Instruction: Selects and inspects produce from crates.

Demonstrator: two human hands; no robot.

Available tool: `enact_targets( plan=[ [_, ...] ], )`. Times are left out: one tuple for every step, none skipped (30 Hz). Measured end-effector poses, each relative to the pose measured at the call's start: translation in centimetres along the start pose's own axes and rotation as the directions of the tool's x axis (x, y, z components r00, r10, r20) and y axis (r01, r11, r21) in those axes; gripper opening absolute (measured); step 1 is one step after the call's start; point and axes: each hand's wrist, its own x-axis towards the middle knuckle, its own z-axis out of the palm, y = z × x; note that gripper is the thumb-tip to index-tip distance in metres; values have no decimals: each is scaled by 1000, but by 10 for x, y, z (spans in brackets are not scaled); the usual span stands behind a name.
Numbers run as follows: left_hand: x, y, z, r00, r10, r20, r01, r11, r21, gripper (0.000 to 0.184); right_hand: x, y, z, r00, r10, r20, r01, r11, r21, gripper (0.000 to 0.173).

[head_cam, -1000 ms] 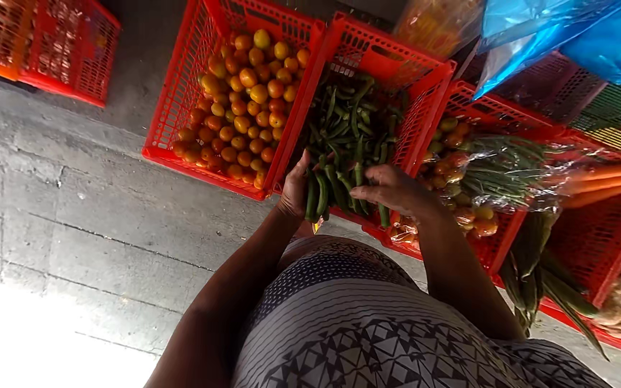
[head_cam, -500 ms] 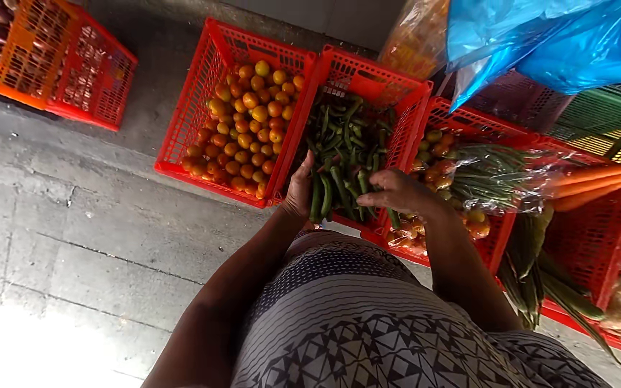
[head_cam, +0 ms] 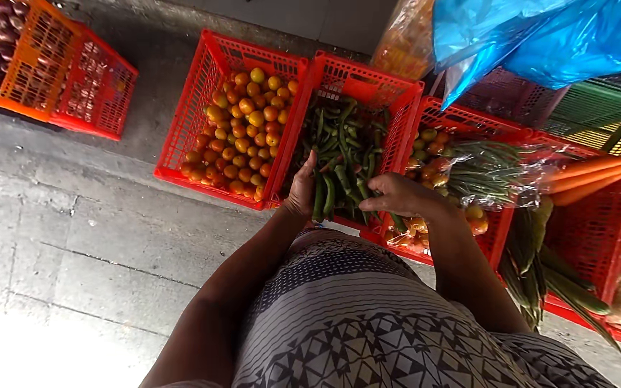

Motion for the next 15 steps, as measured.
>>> enact_targets(
  plan=[
    [-1,-1,1,1000,-7,-6,7,1000,-5,76,-2,-4,-2,1000,-18,-23,19,999,34,27],
    [-1,-1,2,1000,-12,-10,12,1000,-4,77,-2,-9,-5,999,-28,-37,30,998,63,26],
    [-1,-2,2,1000,-19,-12,19,1000,-5,78,1,-12,-7,997,-34,-63,38,997,60,26],
    [-1,-3,3,999,-25,-27,25,1000,-10,79,3,-14,-8,996,-27,-86,30,999,35,28],
    [-1,-4,3,999,-35,-42,34,999,-15,80,6,-15,-8,996,-4,-94,4,1000,-1,30],
    [-1,-5,4,997,-46,-57,46,999,-16,82,10,-15,-8,995,22,-94,-26,999,-41,31],
    [-1,-6,4,997,-53,-55,53,999,-13,84,13,-14,-7,995,37,-97,-44,997,-65,31],
    [-1,-8,3,997,-57,-42,57,998,-8,86,15,-11,-5,994,33,-100,-40,997,-68,31],
    [-1,-9,2,998,-60,-36,60,998,1,88,15,-9,-3,995,19,-100,-24,999,-49,30],
    [-2,-10,1,997,-61,-39,61,998,0,90,14,-9,-3,995,8,-95,-10,1000,-20,29],
    [-2,-11,1,997,-55,-56,54,998,-9,91,12,-8,-2,996,0,-92,1,1000,11,26],
    [-1,-13,0,997,-45,-65,43,999,-21,91,11,-8,-2,996,-2,-90,6,999,40,24],
    [-1,-14,-2,998,-32,-61,30,999,-33,91,9,-7,-3,996,1,-92,4,998,62,24],
    [0,-14,-2,998,-21,-62,19,999,-42,90,8,-7,-3,995,4,-95,3,997,73,24],
    [0,-14,-1,997,-14,-75,11,999,-43,89,7,-6,-4,995,5,-97,3,997,80,23]
  ],
)
